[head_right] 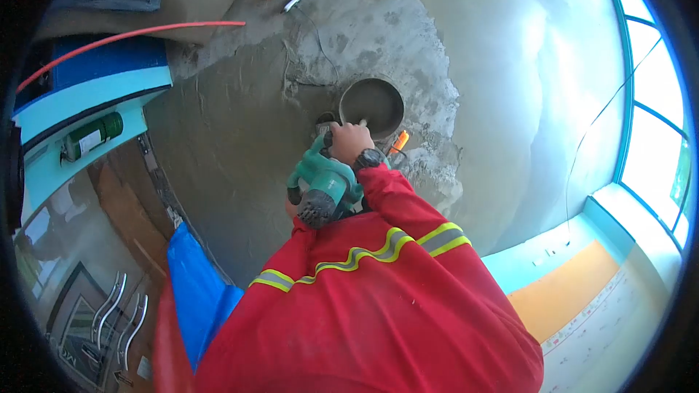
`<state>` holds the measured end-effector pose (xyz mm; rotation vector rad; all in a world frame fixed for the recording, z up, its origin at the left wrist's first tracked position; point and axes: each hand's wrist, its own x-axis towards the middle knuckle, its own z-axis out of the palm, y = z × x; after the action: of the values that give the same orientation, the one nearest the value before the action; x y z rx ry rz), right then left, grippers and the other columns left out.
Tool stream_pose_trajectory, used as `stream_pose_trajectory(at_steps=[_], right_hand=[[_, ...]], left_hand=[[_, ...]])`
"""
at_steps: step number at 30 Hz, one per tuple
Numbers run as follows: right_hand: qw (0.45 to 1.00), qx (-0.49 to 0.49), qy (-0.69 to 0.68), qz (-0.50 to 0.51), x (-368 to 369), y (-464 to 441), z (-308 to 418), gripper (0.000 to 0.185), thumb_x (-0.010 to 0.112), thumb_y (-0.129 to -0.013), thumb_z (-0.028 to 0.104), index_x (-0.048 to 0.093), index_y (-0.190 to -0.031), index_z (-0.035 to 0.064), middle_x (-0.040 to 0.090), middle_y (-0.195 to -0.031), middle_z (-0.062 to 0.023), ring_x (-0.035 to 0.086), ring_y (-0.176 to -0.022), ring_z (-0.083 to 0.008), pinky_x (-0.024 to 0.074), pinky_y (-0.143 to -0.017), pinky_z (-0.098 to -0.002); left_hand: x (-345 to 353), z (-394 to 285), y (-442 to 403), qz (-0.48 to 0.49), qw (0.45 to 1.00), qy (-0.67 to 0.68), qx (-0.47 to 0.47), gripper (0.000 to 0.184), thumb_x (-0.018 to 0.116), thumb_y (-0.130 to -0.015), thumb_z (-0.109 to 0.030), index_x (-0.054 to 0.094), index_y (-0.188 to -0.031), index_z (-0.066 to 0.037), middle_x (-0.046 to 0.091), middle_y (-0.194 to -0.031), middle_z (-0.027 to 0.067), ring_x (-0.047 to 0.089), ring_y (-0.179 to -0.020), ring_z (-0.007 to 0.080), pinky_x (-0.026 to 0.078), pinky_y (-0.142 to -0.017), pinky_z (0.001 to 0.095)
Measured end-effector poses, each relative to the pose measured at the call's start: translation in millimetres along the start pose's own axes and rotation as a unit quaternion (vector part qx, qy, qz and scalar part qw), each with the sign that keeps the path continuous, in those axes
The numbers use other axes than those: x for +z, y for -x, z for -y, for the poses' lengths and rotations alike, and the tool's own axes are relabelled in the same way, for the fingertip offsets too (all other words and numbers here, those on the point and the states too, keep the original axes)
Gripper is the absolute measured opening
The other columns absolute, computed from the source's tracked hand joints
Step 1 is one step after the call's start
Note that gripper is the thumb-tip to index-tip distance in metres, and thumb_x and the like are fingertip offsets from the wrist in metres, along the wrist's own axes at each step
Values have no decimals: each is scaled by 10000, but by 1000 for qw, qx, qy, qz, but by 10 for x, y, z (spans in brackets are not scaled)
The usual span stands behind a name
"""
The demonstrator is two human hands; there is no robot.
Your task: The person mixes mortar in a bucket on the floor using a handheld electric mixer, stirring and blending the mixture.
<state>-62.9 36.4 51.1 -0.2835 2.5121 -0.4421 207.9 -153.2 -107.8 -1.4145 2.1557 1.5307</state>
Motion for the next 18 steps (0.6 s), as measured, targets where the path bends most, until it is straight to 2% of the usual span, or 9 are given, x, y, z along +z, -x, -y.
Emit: stream_pose_trajectory(at_steps=[3, 6, 9, 12, 13, 15, 18], right_hand=[[997, -20, 21, 75, -19, -93, 160, 320, 601, -669, 237, 586, -938, 65, 639, -778, -158, 637, -758, -337, 499, -655, -458], [998, -35, 13, 59, -109, -37, 144, 336, 620, -648, 261, 599, -933, 84, 631, -767, -171, 625, -754, -349, 499, -633, -449], [999, -29, 19, 38, -3, 26, -64, 348, 623, -648, 271, 594, -940, 83, 629, -791, -179, 620, -751, -364, 497, -647, -458], [1000, 8, 14, 27, -152, 191, -116, 342, 620, -650, 278, 591, -931, 84, 627, -809, -180, 616, -762, -372, 492, -663, -468], [999, 35, -7, 27, -174, 250, -153, 333, 620, -652, 290, 584, -913, 86, 625, -803, -176, 614, -762, -371, 489, -672, -473], [999, 37, -11, 15, -147, 393, -268, 337, 619, -659, 300, 587, -922, 91, 625, -800, -171, 616, -759, -367, 490, -671, -470], [998, 51, -20, 18, -137, 507, -343, 368, 630, -669, 309, 590, -960, 88, 626, -831, -160, 619, -772, -352, 492, -675, -458]], left_hand=[[35, 405, 18, -55, 995, -80, 1, 499, 795, -615, -338, 591, -948, -28, 649, -823, 142, 635, -734, 267, 485, -686, 370], [157, 597, 60, -110, 983, -149, 7, 517, 796, -608, -373, 591, -938, -32, 649, -814, 145, 639, -742, 280, 486, -687, 381], [177, 120, 219, -69, 997, -26, -13, 537, 790, -596, -400, 588, -931, -32, 648, -801, 154, 639, -747, 317, 484, -685, 408], [118, -503, 377, -58, 992, -112, 16, 492, 788, -603, -357, 586, -918, -37, 648, -775, 150, 636, -725, 329, 484, -667, 413], [145, -632, 398, -55, 993, -101, 23, 474, 784, -608, -340, 583, -911, -37, 646, -768, 149, 636, -721, 331, 483, -661, 415], [179, -735, 504, -50, 995, -81, 30, 437, 776, -619, -306, 576, -897, -35, 643, -753, 146, 635, -712, 334, 482, -649, 418], [236, -472, 495, -51, 993, -81, 75, 396, 763, -638, -270, 565, -881, -28, 632, -704, 137, 633, -673, 328, 482, -633, 417]])
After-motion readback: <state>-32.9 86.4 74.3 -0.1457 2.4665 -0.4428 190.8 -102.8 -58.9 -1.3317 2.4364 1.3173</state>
